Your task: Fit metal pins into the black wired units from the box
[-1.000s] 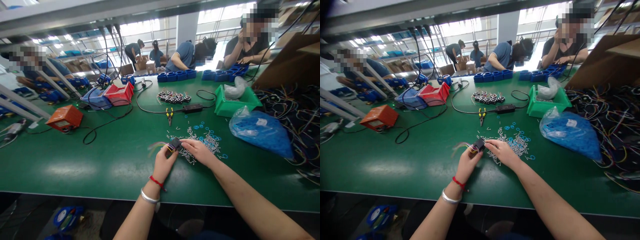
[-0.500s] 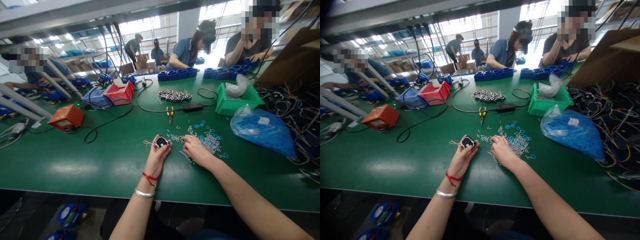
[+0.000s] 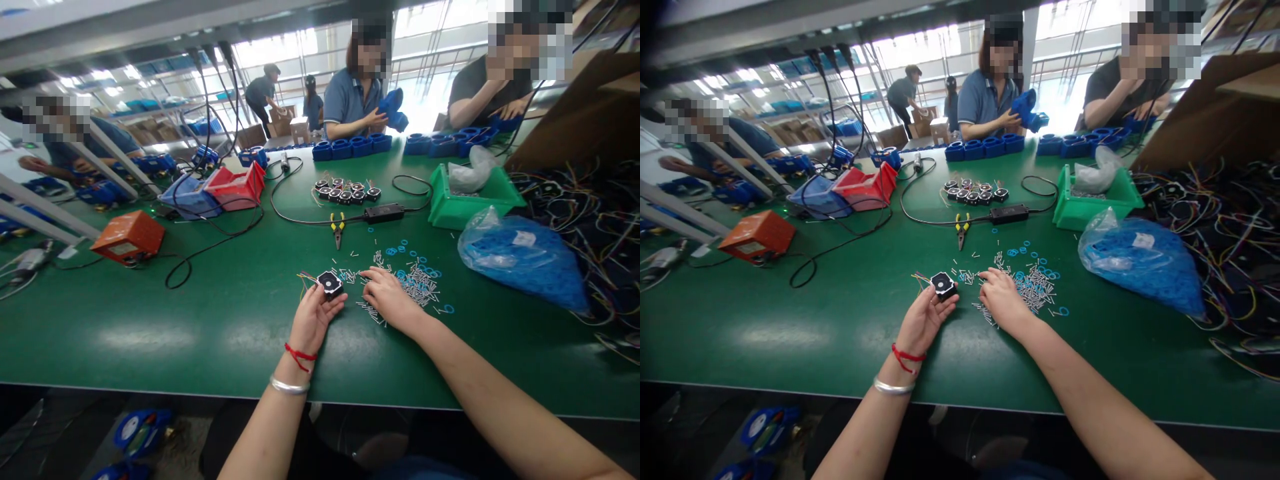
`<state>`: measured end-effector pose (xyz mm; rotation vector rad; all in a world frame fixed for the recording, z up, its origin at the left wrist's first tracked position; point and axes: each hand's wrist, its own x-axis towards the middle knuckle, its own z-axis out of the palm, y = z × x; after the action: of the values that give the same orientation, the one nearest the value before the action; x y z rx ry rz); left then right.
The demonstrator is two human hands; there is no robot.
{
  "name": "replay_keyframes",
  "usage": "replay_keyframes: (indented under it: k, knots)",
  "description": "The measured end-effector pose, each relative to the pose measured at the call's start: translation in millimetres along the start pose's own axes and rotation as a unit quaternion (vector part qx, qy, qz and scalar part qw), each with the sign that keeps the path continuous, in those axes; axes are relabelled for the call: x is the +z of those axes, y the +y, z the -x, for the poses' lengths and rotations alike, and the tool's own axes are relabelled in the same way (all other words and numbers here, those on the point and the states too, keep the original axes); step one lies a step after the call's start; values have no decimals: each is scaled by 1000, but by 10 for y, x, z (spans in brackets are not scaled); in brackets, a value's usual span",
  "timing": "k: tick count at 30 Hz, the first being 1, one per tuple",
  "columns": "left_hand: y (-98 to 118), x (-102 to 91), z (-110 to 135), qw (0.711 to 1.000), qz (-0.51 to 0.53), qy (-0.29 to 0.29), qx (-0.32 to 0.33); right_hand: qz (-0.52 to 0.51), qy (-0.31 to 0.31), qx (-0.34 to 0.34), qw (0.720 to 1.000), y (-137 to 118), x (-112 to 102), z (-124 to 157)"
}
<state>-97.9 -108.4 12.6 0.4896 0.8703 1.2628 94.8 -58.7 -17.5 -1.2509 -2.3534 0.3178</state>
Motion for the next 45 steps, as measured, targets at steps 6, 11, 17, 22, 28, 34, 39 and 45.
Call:
replay_keyframes:
  k: [6,11,17,22,28,34,39,45]
  knots:
    - [-21,-14,19,1000,14,-12,-16,-161,20,58,985,-167,-212,-50]
    - [-41,28,46,998,22,-44,-34,-454,-60,147,877,-340,-405,-58]
    - [-34,57,73,996,6,-86,-39,-636,-101,221,733,-298,-356,-52]
    - [-27,67,84,994,1,-100,-38,-639,-118,243,720,-274,-348,-53]
    - [-24,75,92,994,-5,-100,-44,-634,-112,258,721,-235,-331,-53]
    - [-33,81,103,994,-2,-99,-51,-615,-115,245,741,-272,-331,-43]
    - [-34,68,71,996,19,-81,-24,-462,-78,185,864,-256,-298,-42]
    - [-12,-1,5,998,43,-21,31,-54,-45,28,997,-162,-138,-25]
